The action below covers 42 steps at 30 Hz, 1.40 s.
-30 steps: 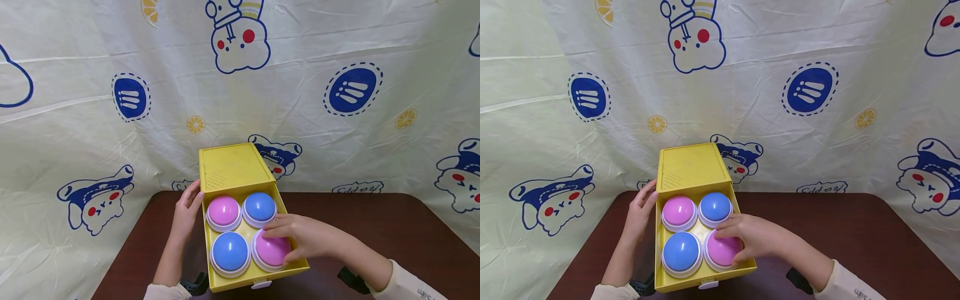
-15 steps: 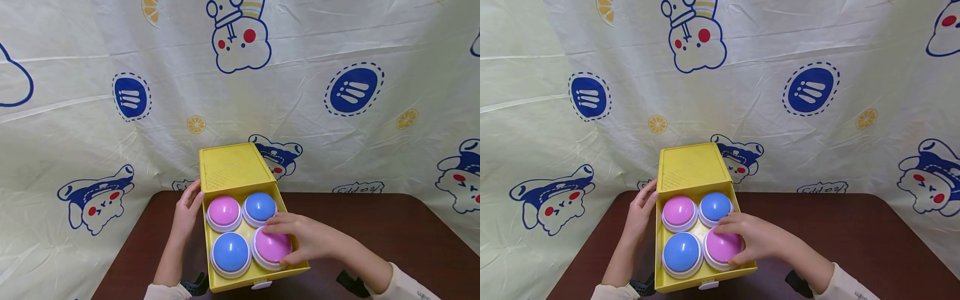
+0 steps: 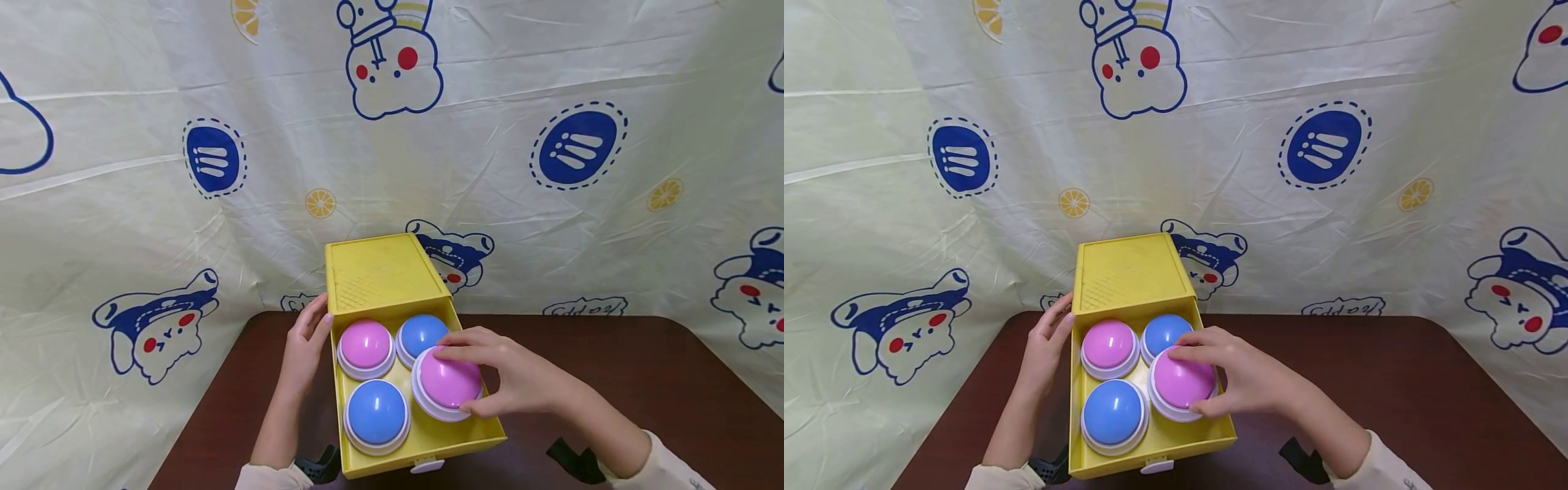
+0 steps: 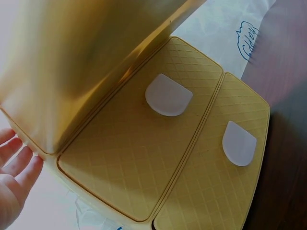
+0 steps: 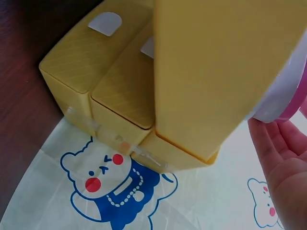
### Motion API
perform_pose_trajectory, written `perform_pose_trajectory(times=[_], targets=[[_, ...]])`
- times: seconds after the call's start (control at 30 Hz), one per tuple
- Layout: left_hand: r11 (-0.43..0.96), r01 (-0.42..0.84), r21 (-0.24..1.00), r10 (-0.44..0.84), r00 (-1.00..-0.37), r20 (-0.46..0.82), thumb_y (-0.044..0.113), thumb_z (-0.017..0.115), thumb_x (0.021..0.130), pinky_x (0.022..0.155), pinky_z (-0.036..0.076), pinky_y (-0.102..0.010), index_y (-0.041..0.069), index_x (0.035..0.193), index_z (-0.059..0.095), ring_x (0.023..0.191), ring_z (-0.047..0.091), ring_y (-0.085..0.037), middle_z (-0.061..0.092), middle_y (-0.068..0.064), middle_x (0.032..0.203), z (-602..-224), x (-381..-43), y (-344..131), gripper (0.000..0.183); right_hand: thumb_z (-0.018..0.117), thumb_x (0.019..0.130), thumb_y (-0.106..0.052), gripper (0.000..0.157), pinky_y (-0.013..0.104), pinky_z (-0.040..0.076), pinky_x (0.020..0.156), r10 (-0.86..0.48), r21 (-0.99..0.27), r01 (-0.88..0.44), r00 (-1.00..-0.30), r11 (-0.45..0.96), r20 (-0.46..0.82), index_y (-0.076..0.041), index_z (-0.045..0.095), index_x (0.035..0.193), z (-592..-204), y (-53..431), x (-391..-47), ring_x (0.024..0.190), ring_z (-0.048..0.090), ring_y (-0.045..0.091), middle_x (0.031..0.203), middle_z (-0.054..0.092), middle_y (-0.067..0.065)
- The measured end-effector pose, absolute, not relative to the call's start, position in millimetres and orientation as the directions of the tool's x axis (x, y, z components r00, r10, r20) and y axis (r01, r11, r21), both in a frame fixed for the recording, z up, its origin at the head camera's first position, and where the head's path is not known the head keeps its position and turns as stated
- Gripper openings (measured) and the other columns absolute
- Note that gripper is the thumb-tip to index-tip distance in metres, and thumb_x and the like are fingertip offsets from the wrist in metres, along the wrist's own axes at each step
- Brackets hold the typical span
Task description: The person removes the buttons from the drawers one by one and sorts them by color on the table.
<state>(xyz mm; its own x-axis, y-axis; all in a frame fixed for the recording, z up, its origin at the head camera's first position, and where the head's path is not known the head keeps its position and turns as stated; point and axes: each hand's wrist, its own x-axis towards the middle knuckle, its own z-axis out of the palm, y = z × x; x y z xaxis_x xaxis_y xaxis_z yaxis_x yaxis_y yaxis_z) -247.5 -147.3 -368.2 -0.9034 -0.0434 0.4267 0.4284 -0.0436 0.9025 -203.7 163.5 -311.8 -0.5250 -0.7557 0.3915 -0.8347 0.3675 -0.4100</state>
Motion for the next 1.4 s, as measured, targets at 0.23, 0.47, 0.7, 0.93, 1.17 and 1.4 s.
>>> perform_pose_trajectory(times=[0.23, 0.47, 0.7, 0.93, 1.17, 1.4], targets=[[-0.037, 0.406, 0.913, -0.039, -0.914, 0.405, 0.007, 0.049, 0.093, 0.095, 0.034, -0.019, -0.002, 0.133, 0.040, 0.122, 0.037, -0.020, 0.036, -0.012, 0.137, -354.8, -237.8, -143.5, 0.042, 0.079, 0.067, -0.025, 0.059, 0.031, 0.050, 0.076, -0.705, -0.391, -0.841, -0.531, 0.374, 0.470, -0.022, 0.057, 0.122, -304.2, 168.5, -203.0, 0.109, 0.044, 0.017, 0.122, 0.050, -0.003], [-0.041, 0.411, 0.911, -0.046, -0.911, 0.410, 0.009, 0.050, 0.092, 0.095, 0.035, -0.019, 0.000, 0.132, 0.042, 0.121, 0.038, -0.018, 0.038, -0.010, 0.136, -358.7, -240.6, -144.7, 0.041, 0.082, 0.064, -0.023, 0.063, 0.030, 0.049, 0.078, -0.660, -0.377, -0.825, -0.563, 0.420, 0.497, -0.019, 0.057, 0.122, -297.1, 178.9, -200.5, 0.111, 0.042, 0.013, 0.124, 0.049, -0.002], [-0.040, 0.455, 0.889, -0.049, -0.890, 0.454, 0.011, 0.051, 0.092, 0.095, 0.035, -0.021, 0.001, 0.131, 0.043, 0.120, 0.040, -0.018, 0.039, -0.009, 0.135, -370.6, -250.0, -147.0, 0.041, 0.084, 0.059, -0.018, 0.067, 0.028, 0.051, 0.073, -0.586, -0.376, -0.791, -0.611, 0.483, 0.532, -0.018, 0.058, 0.121, -293.4, 195.4, -193.1, 0.110, 0.042, 0.013, 0.122, 0.049, -0.002], [-0.044, 0.449, 0.893, -0.055, -0.893, 0.446, 0.008, 0.051, 0.092, 0.095, 0.035, -0.021, -0.001, 0.131, 0.043, 0.120, 0.040, -0.018, 0.040, -0.010, 0.134, -366.0, -246.5, -145.4, 0.041, 0.086, 0.054, -0.014, 0.070, 0.025, 0.051, 0.071, -0.522, -0.328, -0.761, -0.631, 0.559, 0.574, -0.016, 0.060, 0.119, -296.8, 215.0, -184.8, 0.106, 0.043, 0.009, 0.120, 0.051, 0.000], [-0.027, 0.422, 0.906, -0.045, -0.906, 0.420, 0.004, 0.049, 0.092, 0.094, 0.036, -0.019, -0.005, 0.132, 0.039, 0.121, 0.038, -0.021, 0.036, -0.014, 0.136, -354.2, -236.9, -142.5, 0.042, 0.087, 0.050, -0.010, 0.074, 0.019, 0.048, 0.073, -0.475, -0.317, -0.733, -0.648, 0.602, 0.595, -0.014, 0.060, 0.118, -309.0, 233.2, -180.9, 0.107, 0.042, 0.006, 0.119, 0.052, 0.002], [-0.013, 0.425, 0.905, -0.038, -0.905, 0.425, 0.003, 0.048, 0.092, 0.093, 0.035, -0.018, -0.005, 0.132, 0.038, 0.121, 0.038, -0.022, 0.036, -0.015, 0.136, -351.2, -234.6, -141.7, 0.042, 0.087, 0.048, -0.006, 0.074, 0.010, 0.041, 0.075, -0.435, -0.327, -0.710, -0.663, 0.624, 0.609, -0.012, 0.060, 0.117, -327.0, 252.0, -178.1, 0.107, 0.040, 0.003, 0.118, 0.051, 0.002]])
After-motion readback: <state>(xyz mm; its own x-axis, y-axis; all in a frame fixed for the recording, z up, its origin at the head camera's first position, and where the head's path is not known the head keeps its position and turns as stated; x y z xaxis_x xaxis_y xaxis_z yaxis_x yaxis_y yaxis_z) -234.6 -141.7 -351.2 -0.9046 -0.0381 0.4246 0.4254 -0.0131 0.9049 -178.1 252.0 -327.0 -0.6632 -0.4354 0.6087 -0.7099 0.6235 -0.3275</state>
